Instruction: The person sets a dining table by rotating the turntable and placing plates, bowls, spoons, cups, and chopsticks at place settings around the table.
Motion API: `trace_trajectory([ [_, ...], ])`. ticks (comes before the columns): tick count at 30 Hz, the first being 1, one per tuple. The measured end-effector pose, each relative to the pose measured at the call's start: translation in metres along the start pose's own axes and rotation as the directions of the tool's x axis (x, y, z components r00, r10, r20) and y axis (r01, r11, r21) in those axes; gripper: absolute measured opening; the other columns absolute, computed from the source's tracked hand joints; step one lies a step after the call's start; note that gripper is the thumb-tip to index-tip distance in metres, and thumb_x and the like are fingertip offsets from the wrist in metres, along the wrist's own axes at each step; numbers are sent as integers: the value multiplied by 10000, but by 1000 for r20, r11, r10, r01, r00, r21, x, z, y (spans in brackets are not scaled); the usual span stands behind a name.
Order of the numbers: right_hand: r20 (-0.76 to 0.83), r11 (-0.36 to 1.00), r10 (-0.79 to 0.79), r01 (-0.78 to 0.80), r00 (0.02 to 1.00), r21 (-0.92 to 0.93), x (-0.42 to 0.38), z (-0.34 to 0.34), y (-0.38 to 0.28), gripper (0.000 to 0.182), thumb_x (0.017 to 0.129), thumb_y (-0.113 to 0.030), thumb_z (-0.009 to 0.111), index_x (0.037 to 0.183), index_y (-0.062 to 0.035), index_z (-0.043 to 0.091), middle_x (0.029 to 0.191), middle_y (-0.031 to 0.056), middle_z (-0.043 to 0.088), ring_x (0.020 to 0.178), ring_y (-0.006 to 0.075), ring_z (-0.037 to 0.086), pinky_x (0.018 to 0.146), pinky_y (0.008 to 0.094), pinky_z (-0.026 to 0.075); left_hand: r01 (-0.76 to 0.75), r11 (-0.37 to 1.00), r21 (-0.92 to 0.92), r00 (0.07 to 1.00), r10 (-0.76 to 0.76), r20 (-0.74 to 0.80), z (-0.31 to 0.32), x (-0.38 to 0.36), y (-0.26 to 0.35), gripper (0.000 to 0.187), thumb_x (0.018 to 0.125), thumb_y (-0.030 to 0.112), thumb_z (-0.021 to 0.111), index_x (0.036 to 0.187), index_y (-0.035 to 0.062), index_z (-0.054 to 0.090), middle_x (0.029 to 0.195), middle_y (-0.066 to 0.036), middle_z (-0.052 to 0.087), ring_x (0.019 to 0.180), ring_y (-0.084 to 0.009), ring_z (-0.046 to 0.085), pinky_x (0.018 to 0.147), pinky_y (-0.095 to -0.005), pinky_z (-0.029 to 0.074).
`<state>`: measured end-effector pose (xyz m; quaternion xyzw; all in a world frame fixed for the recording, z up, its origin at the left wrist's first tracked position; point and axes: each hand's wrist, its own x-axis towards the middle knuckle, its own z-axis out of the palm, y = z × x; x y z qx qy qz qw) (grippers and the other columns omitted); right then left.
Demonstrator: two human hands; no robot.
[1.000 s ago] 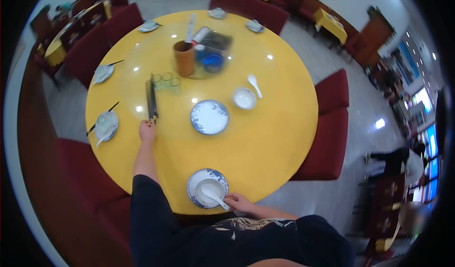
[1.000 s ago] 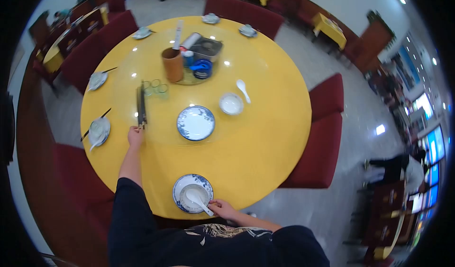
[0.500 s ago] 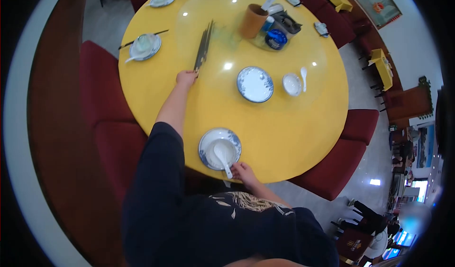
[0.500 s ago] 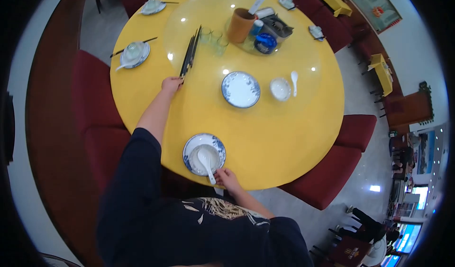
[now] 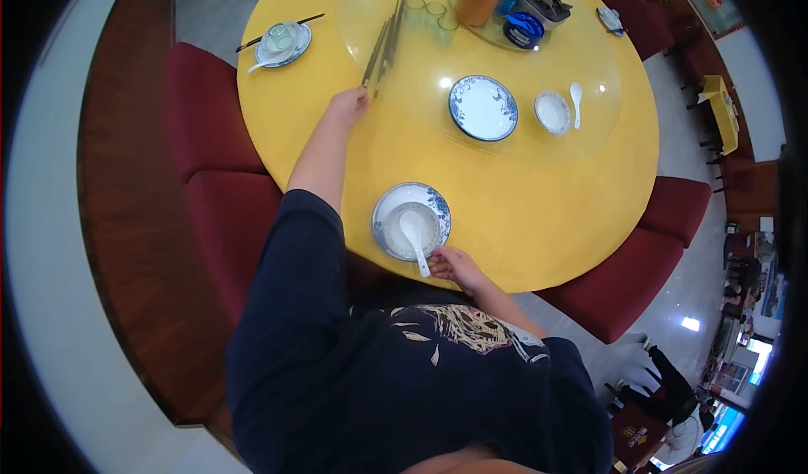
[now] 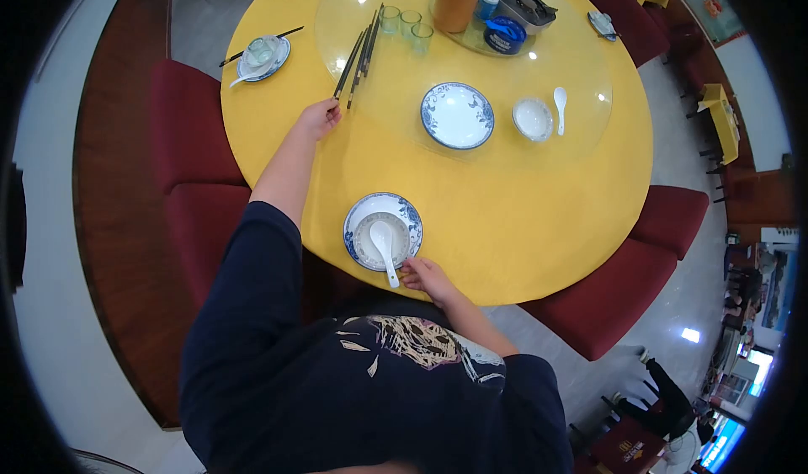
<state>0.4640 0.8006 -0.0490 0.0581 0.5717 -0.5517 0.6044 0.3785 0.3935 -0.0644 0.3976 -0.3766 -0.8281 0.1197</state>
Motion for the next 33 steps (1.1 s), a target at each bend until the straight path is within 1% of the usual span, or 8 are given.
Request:
trace_trajectory([
  [1,13,1000,1,-1,1000,-1,-2,1,-3,338,863,-347,444,969,-32,504,884,57,536,748,130,535,673,246,462,8,999,-38,1000,-8,7,-1,-6,0,39,807,91,530,833,61,529,716,-11,505,678,-114,491,681,-244,465],
  [6,-77,999,-27,24,997,-35,-14,-23,-5,309,835,-356,484,811,-50,522,540,-12,409,477,96,439,466,233,405,8,987,-161,990,15,140,-17,-49,-10,91,809,63,509,895,52,536,775,-13,527,705,-110,517,684,-239,462],
  [9,-158,988,-125,108,980,-114,-25,-44,-19,306,830,-357,489,807,-53,519,528,-11,400,471,91,420,448,226,378,-57,984,-169,969,95,227,-17,-104,-18,97,827,82,497,909,42,528,797,-18,524,721,-113,513,696,-235,463],
  [13,-119,904,-403,373,908,-210,-32,-23,-70,342,837,-321,496,967,-7,535,696,31,508,508,81,420,495,216,389,-99,976,-192,946,153,287,12,-195,-54,162,831,81,492,980,25,522,807,-30,540,735,-114,530,699,-232,464],
  [18,4,773,-617,607,787,-182,-70,37,-124,286,877,-234,436,1062,-30,514,804,34,572,567,49,463,513,180,383,85,993,-84,866,-32,499,46,-293,-117,167,822,70,507,969,-1,543,818,-52,567,734,-125,555,709,-253,469],
  [21,145,726,-624,638,768,-256,-79,35,-114,283,862,-252,472,1036,-36,529,811,32,584,586,40,483,516,163,385,138,990,37,818,-135,559,53,-318,-139,162,822,89,520,952,-4,549,818,-50,574,745,-117,556,708,-248,465],
  [25,106,721,-631,631,769,-289,-70,30,-98,262,868,-246,461,1008,-36,533,762,14,578,584,37,478,514,158,380,-12,973,229,810,-124,572,50,-316,-146,177,830,121,524,951,-6,551,823,-42,574,733,-102,551,705,-233,458],
  [33,119,727,-614,618,780,-299,-65,29,-96,277,868,-253,465,1021,-35,541,749,17,567,578,51,499,513,175,405,-78,938,339,867,-104,488,59,-317,-138,231,847,176,512,969,-14,560,791,-23,569,702,-79,528,661,-208,436],
])
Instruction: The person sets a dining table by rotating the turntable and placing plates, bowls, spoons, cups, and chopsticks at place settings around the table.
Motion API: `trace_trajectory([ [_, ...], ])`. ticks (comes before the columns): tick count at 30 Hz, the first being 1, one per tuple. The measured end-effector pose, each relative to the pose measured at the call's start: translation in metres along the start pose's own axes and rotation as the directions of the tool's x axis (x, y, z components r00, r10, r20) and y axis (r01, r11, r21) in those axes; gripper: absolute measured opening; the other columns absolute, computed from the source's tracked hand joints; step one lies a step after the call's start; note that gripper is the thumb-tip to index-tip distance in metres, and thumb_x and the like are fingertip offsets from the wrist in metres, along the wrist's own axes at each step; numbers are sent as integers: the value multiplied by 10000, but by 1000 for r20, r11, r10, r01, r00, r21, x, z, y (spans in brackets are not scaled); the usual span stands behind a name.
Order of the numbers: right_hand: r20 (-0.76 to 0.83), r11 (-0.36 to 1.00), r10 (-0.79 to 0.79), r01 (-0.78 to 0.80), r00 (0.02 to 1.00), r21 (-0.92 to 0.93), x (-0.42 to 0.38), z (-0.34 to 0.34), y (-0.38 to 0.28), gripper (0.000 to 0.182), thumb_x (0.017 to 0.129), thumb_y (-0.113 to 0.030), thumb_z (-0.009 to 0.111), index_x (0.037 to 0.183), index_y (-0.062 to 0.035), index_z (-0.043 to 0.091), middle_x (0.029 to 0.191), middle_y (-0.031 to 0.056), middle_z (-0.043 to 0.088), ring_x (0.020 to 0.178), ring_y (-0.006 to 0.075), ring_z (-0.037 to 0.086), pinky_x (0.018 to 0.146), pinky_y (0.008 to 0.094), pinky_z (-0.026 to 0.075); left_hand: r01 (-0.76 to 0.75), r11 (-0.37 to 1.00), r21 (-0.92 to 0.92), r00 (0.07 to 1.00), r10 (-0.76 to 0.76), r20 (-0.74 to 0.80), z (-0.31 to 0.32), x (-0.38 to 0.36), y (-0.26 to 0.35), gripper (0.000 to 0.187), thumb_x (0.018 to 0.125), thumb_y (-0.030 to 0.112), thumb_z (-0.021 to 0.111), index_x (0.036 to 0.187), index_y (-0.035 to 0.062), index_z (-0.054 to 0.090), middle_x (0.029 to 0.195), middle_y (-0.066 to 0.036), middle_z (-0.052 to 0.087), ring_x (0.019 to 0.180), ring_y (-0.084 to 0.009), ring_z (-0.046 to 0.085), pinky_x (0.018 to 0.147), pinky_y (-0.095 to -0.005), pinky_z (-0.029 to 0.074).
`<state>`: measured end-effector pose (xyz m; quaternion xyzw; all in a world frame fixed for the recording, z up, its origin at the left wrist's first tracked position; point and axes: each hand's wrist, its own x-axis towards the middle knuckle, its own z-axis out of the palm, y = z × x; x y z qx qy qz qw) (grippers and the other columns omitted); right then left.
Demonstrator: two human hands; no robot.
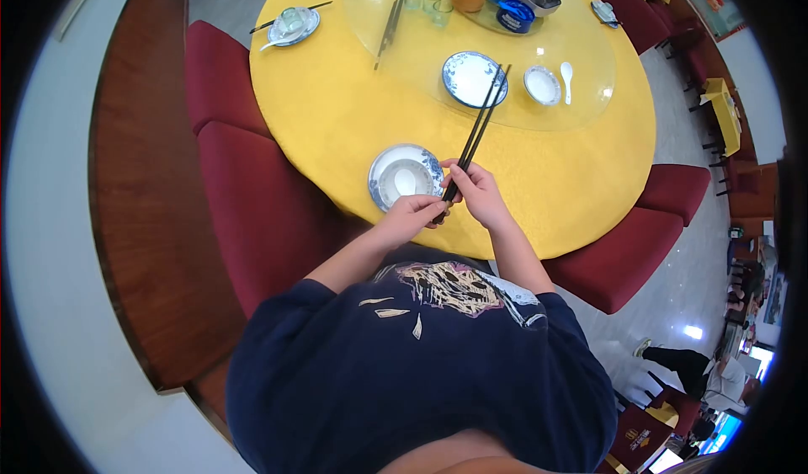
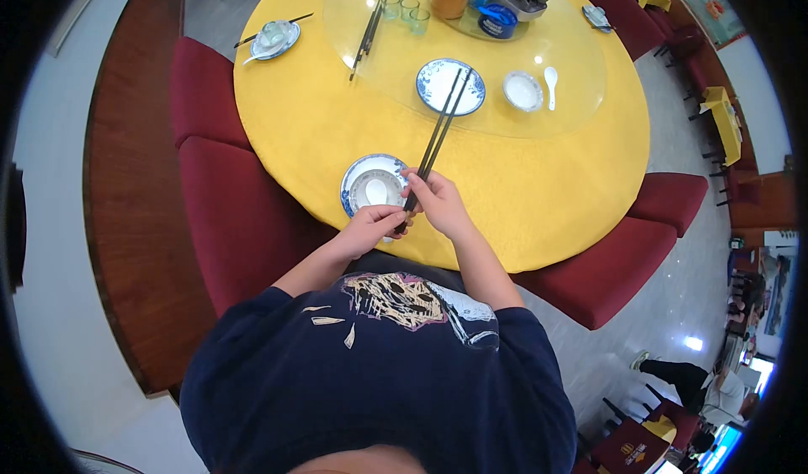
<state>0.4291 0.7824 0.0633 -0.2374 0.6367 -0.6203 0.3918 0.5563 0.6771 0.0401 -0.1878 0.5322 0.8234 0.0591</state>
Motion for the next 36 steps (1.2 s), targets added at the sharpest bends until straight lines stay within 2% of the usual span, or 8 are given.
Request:
trace_trajectory([
  [4,-2,998,55,-55,998,2,8,1,7,281,866,-260,470,997,-26,556,745,15,567,551,51,494,496,182,408,-63,998,11,997,62,49,-1,5,1,241,848,187,513,967,-16,565,780,-25,575,687,-68,516,630,-196,418],
  [8,-32,993,113,-114,993,-18,23,11,5,303,874,-257,452,1021,-12,554,725,-7,572,555,32,459,506,162,362,-75,997,-9,996,75,-38,-6,10,2,218,843,182,520,914,-14,585,756,-14,572,677,-61,510,623,-191,415],
  [11,89,984,173,-168,981,-59,50,13,3,410,871,-284,454,1158,7,449,819,30,582,595,45,479,534,177,387,-142,990,20,983,143,-112,-23,20,7,199,839,175,525,866,-9,597,722,-4,570,649,-54,504,596,-186,409],
  [15,-25,976,212,-210,977,64,79,22,1,524,873,-286,443,1275,2,268,1013,109,535,699,107,523,624,208,434,-252,942,220,904,310,-294,-95,73,20,191,832,171,529,819,-5,603,675,3,567,587,-51,493,535,-181,398],
  [19,-61,962,263,-258,963,87,81,11,17,559,860,-288,461,1282,9,248,997,133,551,710,131,544,648,238,456,-111,860,498,773,389,-501,-190,142,49,271,782,246,545,843,-11,602,714,-82,615,654,-136,563,596,-268,432],
  [23,-190,920,378,-346,906,182,55,-2,34,505,873,-261,441,1285,-28,265,974,113,546,719,129,534,671,248,454,121,643,756,746,444,-497,-240,199,91,289,768,305,525,755,36,630,669,-105,607,607,-206,581,602,-310,449],
  [31,-401,885,457,-360,794,296,-1,-36,57,478,875,-258,444,1264,-17,302,955,109,545,713,128,529,674,248,448,270,361,893,778,465,-423,-275,267,115,303,762,325,525,768,42,635,713,-122,615,662,-231,594,633,-327,450],
  [36,-398,870,474,-346,786,353,-13,-40,58,374,877,-252,440,1164,-13,430,955,90,544,715,122,524,690,254,446,-40,638,769,840,439,-320,-235,198,119,290,786,270,536,764,-11,606,622,-53,575,595,-112,522,555,-250,406],
])
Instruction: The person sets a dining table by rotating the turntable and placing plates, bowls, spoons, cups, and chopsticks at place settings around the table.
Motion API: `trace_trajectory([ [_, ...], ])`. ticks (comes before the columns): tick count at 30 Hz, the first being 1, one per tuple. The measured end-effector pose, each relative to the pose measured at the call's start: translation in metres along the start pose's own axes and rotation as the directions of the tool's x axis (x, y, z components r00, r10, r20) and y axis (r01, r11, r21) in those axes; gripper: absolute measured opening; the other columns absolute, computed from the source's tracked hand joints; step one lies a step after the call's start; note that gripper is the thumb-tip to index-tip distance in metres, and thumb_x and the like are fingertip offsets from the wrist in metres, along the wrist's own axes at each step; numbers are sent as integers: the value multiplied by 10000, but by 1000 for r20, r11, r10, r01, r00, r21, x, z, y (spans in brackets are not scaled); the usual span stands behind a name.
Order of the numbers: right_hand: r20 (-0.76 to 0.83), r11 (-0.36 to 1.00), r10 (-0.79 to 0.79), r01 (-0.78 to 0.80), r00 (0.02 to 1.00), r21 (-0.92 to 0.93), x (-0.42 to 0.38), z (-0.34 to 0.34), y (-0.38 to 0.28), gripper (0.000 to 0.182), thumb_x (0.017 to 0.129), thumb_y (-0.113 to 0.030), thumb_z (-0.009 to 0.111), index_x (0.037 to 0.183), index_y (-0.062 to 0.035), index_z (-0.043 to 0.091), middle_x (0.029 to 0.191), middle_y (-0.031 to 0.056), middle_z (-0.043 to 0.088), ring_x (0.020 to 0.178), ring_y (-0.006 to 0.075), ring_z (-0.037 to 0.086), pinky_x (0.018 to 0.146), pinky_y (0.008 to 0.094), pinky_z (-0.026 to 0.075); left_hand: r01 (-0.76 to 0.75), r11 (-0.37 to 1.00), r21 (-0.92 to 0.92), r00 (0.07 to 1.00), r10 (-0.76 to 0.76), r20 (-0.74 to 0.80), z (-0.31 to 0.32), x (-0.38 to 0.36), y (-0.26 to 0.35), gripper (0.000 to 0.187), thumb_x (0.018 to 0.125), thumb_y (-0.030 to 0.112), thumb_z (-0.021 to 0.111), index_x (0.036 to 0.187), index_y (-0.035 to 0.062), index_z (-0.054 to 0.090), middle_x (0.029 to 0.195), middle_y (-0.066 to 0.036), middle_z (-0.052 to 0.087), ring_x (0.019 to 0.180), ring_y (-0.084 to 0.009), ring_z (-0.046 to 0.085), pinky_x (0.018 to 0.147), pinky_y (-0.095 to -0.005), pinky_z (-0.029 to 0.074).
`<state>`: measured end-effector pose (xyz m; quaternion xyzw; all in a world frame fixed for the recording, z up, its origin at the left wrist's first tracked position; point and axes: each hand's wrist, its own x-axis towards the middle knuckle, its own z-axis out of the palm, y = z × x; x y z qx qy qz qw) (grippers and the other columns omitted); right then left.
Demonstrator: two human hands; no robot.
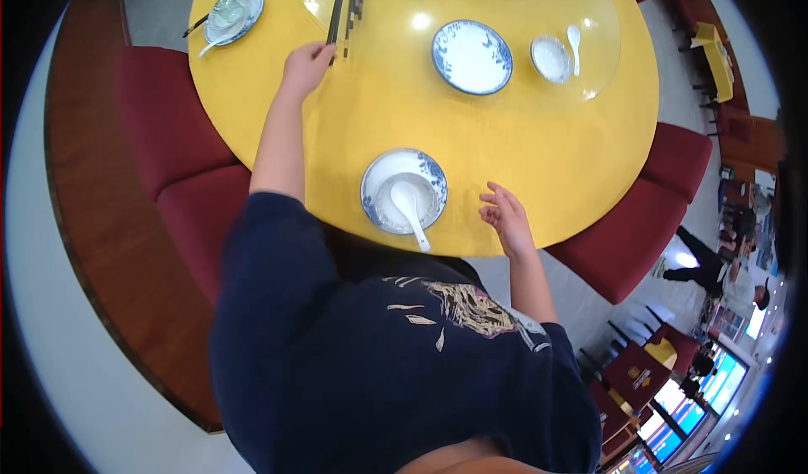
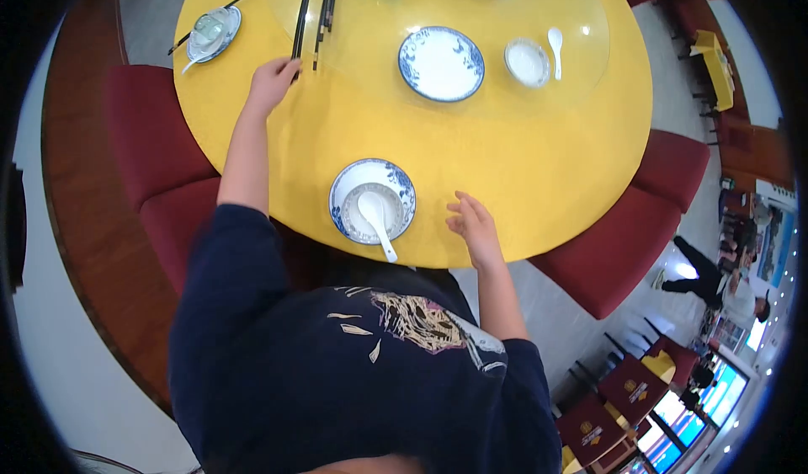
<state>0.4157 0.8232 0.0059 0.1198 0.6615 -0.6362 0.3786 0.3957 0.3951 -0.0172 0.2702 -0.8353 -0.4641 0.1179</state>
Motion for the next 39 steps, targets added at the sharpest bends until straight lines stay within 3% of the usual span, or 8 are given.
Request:
trace_trajectory([
  [6,47,999,0,2,999,-34,7,6,-1,361,863,-263,459,1121,-11,468,959,87,544,738,130,530,707,253,445,292,889,-353,927,-173,333,14,-165,5,183,803,147,549,778,-28,595,658,-4,558,612,-64,476,572,-200,390],
  [12,140,991,41,-23,989,-129,25,18,16,383,849,-283,481,1112,-6,467,961,90,547,765,133,531,709,244,442,466,833,-299,817,-275,507,23,-220,-16,182,804,142,552,805,-31,605,670,0,559,621,-68,478,586,-201,392],
  [17,183,913,30,48,983,-404,22,48,26,355,810,-284,534,1007,11,528,812,74,585,630,120,549,594,244,455,544,832,-108,689,-370,623,33,-245,-37,214,793,190,557,781,-18,602,656,-18,560,601,-89,484,581,-218,400],
  [19,206,828,-100,196,974,-525,33,57,38,343,775,-276,569,918,36,566,641,81,587,504,151,562,508,277,462,563,820,-103,692,-400,601,34,-251,-32,214,793,197,552,783,-10,604,649,-18,558,590,-94,484,579,-221,403],
  [25,258,630,-293,389,921,-672,36,66,36,248,735,-204,558,824,27,571,582,117,583,532,201,596,525,291,469,538,842,-39,718,-434,544,41,-253,-36,271,766,250,559,754,-19,591,642,-39,557,558,-107,484,533,-229,413],
  [28,270,583,-357,439,895,-684,43,58,40,232,758,-153,554,869,51,561,563,80,575,486,137,574,473,253,456,488,867,103,770,-483,416,48,-256,-35,275,770,268,577,764,-7,573,663,-42,570,583,-109,520,540,-224,425],
  [32,204,698,-311,369,928,-614,44,52,45,229,773,-144,548,879,59,549,587,85,582,489,128,571,471,241,453,278,936,215,940,-311,138,51,-263,-18,402,713,323,642,878,-26,530,725,-132,598,636,-206,582,612,-294,469],
  [39,194,827,-212,281,958,-487,52,50,52,236,802,-148,539,915,59,532,645,88,593,521,118,572,484,220,453,220,918,329,975,-222,-32,59,-260,11,296,664,261,667,787,22,542,723,-115,584,698,-257,574,627,-335,454],
])
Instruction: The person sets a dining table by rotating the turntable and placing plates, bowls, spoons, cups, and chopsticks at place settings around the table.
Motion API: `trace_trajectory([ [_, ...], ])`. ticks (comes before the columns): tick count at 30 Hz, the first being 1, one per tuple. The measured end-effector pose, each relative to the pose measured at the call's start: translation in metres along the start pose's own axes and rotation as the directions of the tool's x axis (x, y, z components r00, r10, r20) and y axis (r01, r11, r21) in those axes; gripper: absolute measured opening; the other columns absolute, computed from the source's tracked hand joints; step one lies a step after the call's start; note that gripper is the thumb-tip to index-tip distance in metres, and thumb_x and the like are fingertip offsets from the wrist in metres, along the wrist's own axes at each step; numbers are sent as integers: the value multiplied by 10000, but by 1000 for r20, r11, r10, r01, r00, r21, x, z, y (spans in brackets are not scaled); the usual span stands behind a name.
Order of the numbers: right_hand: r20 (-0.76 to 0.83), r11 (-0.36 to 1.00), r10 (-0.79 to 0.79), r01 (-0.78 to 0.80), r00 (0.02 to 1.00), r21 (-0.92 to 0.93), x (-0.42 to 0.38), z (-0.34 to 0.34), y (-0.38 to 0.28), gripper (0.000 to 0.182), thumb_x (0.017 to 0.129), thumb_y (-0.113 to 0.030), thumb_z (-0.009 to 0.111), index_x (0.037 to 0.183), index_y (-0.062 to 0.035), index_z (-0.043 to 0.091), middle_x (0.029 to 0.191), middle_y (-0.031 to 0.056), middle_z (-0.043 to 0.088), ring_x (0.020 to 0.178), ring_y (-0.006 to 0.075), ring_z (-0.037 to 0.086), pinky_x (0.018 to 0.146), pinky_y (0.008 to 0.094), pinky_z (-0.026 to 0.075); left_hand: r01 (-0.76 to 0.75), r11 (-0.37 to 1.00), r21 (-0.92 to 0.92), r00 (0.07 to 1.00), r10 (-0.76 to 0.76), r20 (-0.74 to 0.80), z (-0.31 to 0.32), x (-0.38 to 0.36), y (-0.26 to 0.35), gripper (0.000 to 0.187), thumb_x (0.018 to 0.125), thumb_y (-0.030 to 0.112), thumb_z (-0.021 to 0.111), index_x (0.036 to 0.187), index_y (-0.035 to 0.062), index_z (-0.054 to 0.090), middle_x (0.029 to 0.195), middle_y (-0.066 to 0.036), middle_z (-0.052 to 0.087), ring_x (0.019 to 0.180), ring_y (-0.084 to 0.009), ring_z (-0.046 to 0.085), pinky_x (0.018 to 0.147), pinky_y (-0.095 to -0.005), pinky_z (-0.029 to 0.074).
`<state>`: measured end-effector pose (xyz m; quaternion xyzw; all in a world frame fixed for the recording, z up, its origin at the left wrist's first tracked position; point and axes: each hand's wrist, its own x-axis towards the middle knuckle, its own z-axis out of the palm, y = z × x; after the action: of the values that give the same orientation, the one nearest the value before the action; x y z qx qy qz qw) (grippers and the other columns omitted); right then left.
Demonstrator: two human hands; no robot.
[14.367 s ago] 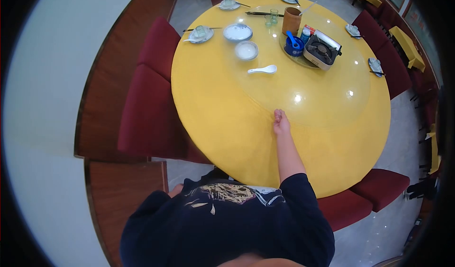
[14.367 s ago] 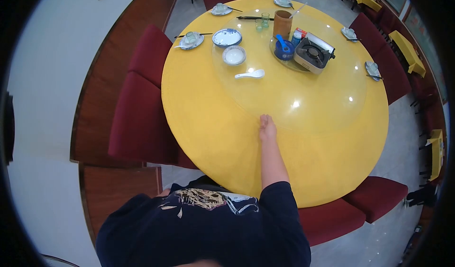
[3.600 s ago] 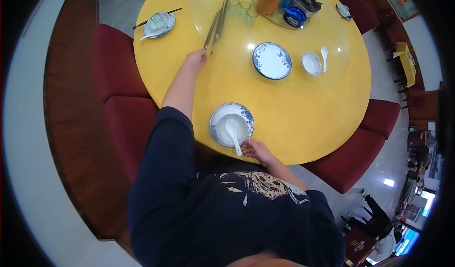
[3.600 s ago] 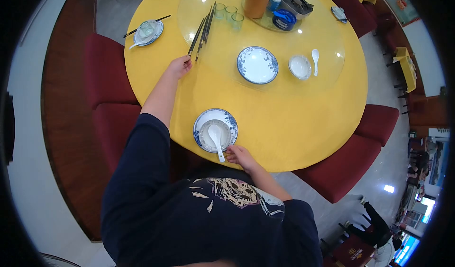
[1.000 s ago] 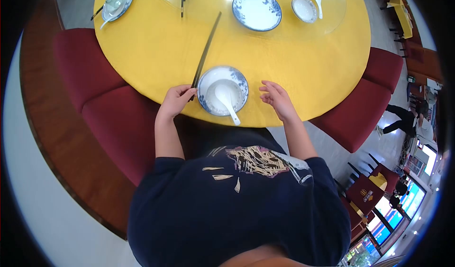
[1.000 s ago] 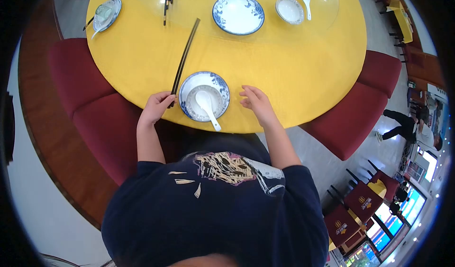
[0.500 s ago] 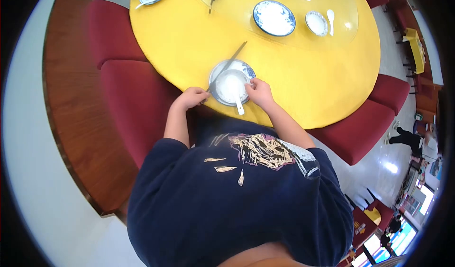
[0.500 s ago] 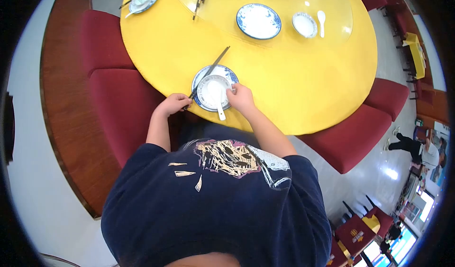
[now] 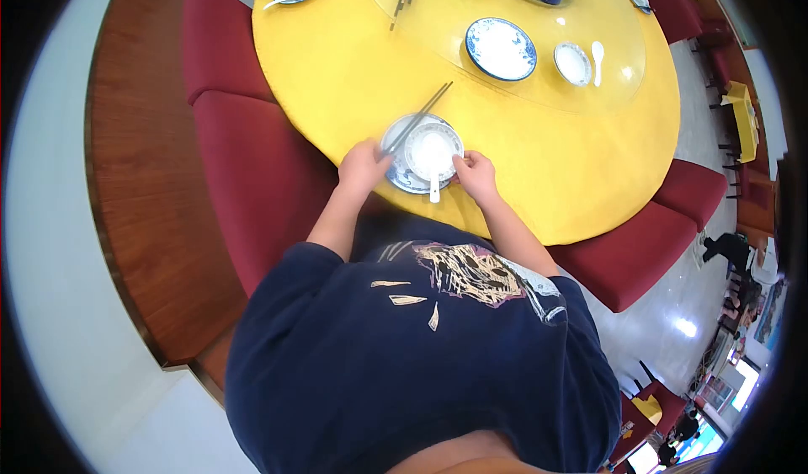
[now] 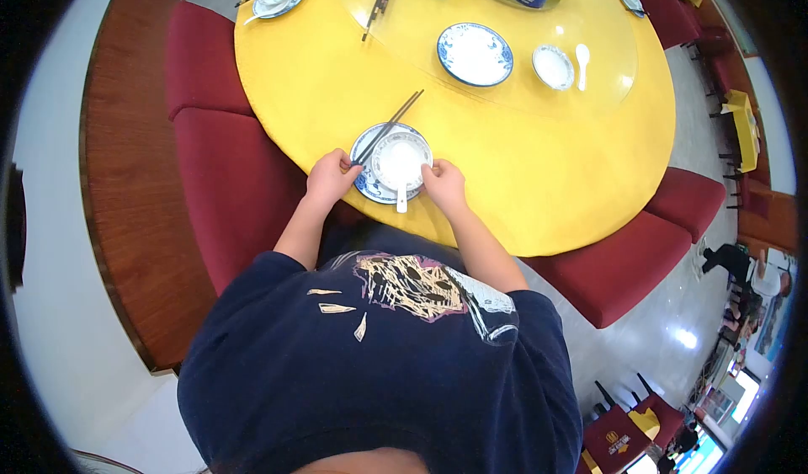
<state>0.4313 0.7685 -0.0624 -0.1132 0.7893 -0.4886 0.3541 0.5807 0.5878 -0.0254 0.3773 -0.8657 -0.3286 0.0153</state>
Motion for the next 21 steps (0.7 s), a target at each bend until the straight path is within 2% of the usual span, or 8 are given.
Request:
trace_trajectory([
  [2,3,999,11,-11,1000,41,1,1,-2,244,795,-158,543,908,58,540,643,92,599,528,122,581,494,226,459,23,1000,4,999,-23,-29,3,-1,2,232,671,236,660,731,33,563,720,-106,589,687,-251,576,618,-335,458],
  [6,5,999,-4,4,1000,42,1,0,-15,255,781,-169,552,895,59,554,625,96,605,525,128,593,502,236,465,11,1000,-18,997,-13,-79,2,-5,1,216,672,222,660,732,34,573,706,-101,599,654,-238,587,602,-322,465],
  [10,47,999,19,-22,999,47,1,0,-20,246,786,-162,551,896,58,555,623,89,603,523,125,591,497,235,466,2,999,-33,997,-5,-78,8,-4,-3,211,675,212,659,736,29,572,707,-103,599,638,-228,589,596,-320,467],
  [15,84,998,-26,22,996,54,0,-1,-13,240,785,-158,552,895,55,561,616,82,600,515,126,587,485,239,466,-7,1000,-7,998,6,-64,9,-3,-1,211,676,209,658,740,27,572,706,-105,600,626,-225,590,587,-320,468],
  [18,91,999,-33,30,995,32,-2,-2,-10,238,779,-162,558,884,51,568,613,85,598,512,128,587,481,238,464,83,996,-22,997,-83,4,3,-6,3,208,691,241,633,764,55,574,755,-91,603,719,-242,583,642,-341,460],
  [21,58,1000,-18,18,998,5,-2,2,-10,244,770,-171,568,878,48,574,604,88,595,511,130,588,483,240,464,34,999,-18,999,-34,-27,7,-7,-5,208,694,244,633,768,60,571,758,-89,600,711,-240,582,635,-340,459],
])
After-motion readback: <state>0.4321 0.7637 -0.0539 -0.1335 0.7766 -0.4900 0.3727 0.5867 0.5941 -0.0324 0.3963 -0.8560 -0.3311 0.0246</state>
